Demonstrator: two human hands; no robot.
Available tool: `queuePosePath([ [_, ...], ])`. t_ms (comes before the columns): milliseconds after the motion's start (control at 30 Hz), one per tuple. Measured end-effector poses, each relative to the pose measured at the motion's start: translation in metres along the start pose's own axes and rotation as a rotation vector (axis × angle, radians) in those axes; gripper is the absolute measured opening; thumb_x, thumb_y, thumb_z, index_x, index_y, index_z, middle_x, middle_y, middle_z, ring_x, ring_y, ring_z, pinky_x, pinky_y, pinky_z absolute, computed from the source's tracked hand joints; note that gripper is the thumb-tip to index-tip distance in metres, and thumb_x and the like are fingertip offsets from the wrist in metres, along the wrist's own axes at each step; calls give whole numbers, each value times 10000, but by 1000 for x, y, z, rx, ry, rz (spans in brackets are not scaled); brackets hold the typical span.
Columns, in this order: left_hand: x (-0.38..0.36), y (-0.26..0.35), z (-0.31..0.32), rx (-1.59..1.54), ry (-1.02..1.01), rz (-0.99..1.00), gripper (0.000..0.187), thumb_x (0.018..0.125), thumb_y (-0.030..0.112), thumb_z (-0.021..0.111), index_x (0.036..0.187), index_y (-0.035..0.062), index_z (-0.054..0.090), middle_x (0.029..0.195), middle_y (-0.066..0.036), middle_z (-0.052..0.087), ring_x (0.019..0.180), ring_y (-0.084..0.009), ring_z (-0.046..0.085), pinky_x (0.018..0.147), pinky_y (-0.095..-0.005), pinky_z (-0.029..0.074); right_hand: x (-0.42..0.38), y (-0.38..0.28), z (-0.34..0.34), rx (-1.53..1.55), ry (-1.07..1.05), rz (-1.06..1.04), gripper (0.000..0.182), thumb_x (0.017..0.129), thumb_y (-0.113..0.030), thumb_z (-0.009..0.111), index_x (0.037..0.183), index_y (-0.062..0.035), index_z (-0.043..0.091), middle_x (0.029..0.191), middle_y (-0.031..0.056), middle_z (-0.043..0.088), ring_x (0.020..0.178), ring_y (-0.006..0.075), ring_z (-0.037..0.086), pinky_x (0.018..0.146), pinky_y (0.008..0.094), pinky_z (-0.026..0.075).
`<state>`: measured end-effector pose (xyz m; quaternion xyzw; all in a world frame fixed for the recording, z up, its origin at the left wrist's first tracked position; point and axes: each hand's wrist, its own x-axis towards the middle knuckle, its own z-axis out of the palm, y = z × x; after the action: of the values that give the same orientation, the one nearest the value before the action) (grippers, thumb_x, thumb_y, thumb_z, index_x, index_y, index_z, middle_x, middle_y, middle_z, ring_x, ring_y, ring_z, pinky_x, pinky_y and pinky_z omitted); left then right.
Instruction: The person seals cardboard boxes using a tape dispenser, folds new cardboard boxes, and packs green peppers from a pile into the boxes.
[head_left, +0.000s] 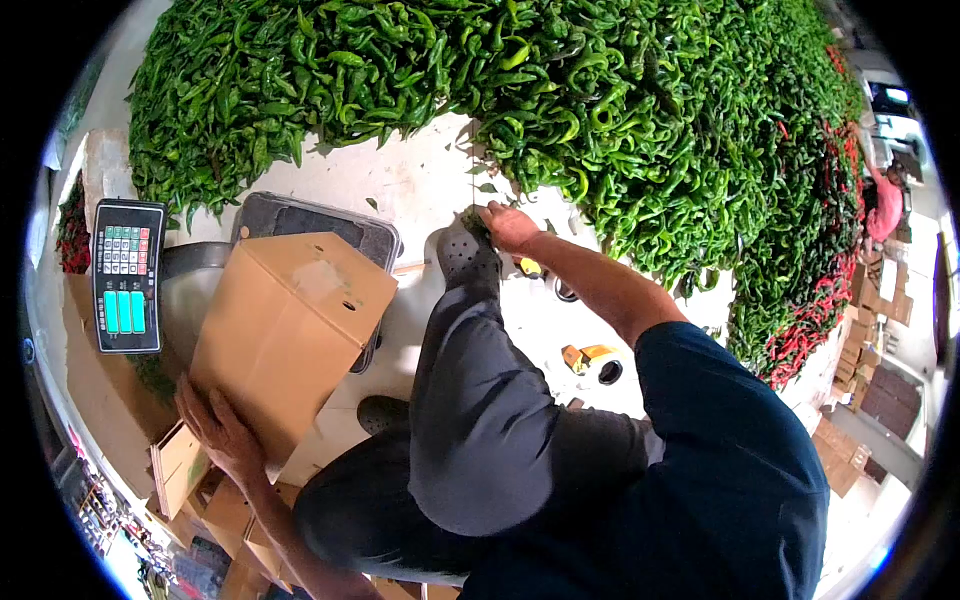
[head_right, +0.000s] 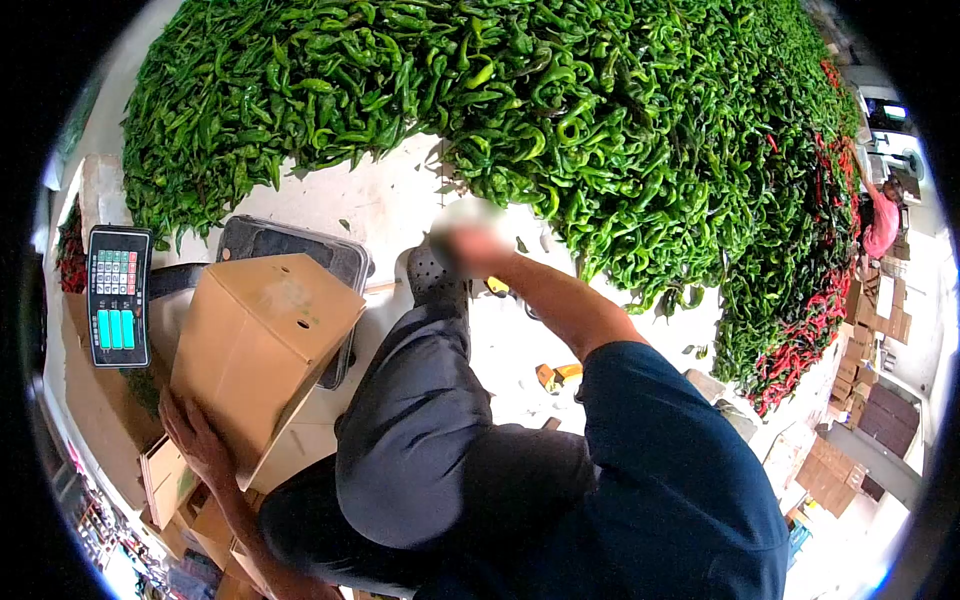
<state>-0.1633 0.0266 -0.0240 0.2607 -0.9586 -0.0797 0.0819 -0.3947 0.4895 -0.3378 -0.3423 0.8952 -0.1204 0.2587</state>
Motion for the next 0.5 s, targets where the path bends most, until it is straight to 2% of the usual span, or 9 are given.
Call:
queuePosePath([
  [67,0,2,0,-17,-7,-5,529,1047,348,436,1478,41,418,1507,-214,413,1402,-433,342,1165,-520,270,23,27,53,-45,32,74,476,788,-47,622,1248,9,512,1166,215,557,1045,374,634,875,438,552],
  [167,-3,-1,0,8,1,4,532,1046,351,432,1478,41,418,1503,-217,414,1400,-432,344,1164,-520,272,24,22,20,110,67,124,373,811,-73,583,1170,20,546,1104,228,616,995,377,659,846,452,557],
  [233,-3,-4,2,8,8,7,533,1045,352,430,1478,40,417,1502,-220,415,1399,-432,344,1162,-523,271,38,7,-8,-31,62,335,353,815,-90,567,1152,16,568,1058,235,647,963,380,671,843,461,558],
  [300,-4,-18,6,49,17,69,533,1043,348,434,1476,37,418,1498,-223,418,1395,-434,348,1160,-525,273,48,12,-16,141,159,410,277,784,-126,572,984,47,655,1004,274,678,946,397,675,840,486,546],
  [367,-5,-43,13,128,32,190,531,1039,337,447,1472,30,420,1491,-228,423,1387,-439,356,1156,-528,277,53,17,-18,274,237,374,295,757,-118,632,984,67,671,905,235,702,803,324,695,723,422,561],
  [433,-2,-31,11,24,38,104,529,1036,326,459,1467,22,422,1486,-236,424,1378,-447,364,1155,-528,279,39,11,-48,736,216,227,297,740,-89,671,993,66,671,823,181,690,697,253,660,635,365,533],
  [500,0,-22,8,-19,45,63,527,1032,316,473,1460,12,427,1480,-245,427,1369,-453,372,1153,-525,283,19,6,-63,952,255,112,268,739,-22,674,989,73,661,736,106,640,615,178,595,553,309,471],
])
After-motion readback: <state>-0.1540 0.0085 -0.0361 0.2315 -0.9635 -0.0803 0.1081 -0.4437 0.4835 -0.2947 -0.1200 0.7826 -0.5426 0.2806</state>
